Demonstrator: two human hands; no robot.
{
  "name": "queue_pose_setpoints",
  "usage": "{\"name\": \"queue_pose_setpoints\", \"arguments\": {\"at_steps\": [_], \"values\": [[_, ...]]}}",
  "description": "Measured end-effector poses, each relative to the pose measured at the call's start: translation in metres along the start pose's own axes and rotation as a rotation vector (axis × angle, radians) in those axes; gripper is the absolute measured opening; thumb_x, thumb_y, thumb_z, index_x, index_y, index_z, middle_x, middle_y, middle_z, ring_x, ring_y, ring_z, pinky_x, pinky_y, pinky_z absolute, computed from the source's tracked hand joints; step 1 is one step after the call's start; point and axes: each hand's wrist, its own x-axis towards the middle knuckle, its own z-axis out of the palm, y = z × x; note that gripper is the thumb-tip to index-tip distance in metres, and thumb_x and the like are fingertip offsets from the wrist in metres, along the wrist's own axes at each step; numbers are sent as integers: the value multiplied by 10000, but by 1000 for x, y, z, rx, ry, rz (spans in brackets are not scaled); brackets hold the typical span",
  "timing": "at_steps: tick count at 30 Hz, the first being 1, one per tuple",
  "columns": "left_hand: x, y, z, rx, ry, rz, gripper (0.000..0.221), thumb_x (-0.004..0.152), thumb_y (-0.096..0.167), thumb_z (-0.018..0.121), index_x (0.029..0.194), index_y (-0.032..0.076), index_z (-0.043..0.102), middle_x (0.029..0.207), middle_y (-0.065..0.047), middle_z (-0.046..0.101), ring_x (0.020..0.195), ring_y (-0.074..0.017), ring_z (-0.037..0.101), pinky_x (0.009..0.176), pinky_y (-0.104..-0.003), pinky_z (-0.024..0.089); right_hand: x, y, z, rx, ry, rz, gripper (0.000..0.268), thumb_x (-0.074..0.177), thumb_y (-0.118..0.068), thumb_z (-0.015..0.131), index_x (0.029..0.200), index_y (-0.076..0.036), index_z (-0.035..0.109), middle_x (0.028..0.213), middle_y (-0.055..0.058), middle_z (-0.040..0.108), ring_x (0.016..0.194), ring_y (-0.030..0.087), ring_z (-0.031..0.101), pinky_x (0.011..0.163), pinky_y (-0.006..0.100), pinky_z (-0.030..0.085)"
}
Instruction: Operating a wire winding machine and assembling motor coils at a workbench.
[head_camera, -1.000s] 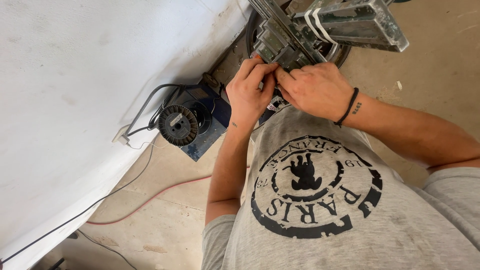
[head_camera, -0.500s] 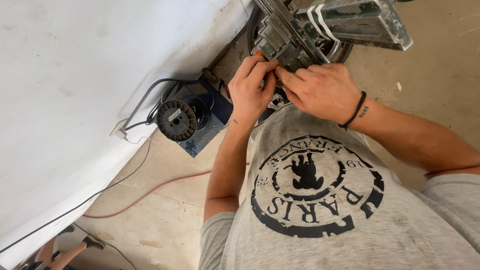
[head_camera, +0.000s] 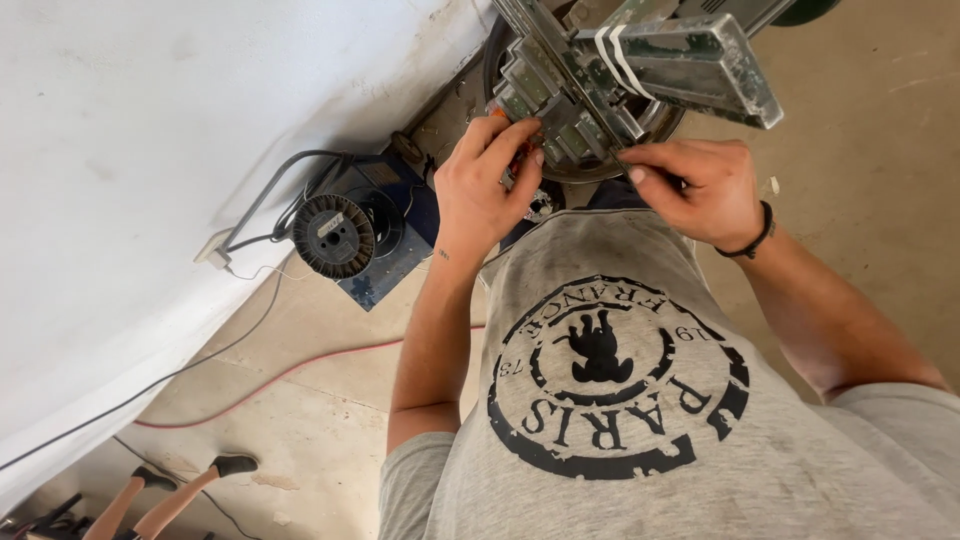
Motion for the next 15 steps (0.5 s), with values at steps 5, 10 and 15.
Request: {"name": "queue_pose_setpoints", "arguments": {"at_steps": [5, 10, 15], "values": [[4, -1, 3, 66, -37, -17, 127, 955, 138, 701, 1056, 210, 727, 944, 22, 623, 770, -265, 710, 666, -371, 584, -13, 33, 21, 682, 216, 371, 244, 1056, -9, 614, 1256, 119, 667, 700, 124, 579, 581, 154, 561, 522, 276, 447], [0, -1, 7, 39, 2, -52, 144, 972, 158, 710, 1089, 240, 723, 958, 40, 626, 801, -254, 718, 700, -358, 588, 3, 56, 45, 749, 196, 470, 258, 1078, -76, 670, 1215, 142, 651, 961, 202, 628, 877, 195, 572, 753, 354, 473], [-20, -5, 6, -181, 144, -144, 282, 928, 83, 782, 1177, 198, 718, 1029, 28, 658, 629, -142, 619, 581, -266, 546, 3, 72, 52, 772, 148, 492, 371, 1072, -111, 702, 1263, 192, 605, 1223, 316, 628, 1193, 278, 557, 1016, 488, 474]]}}
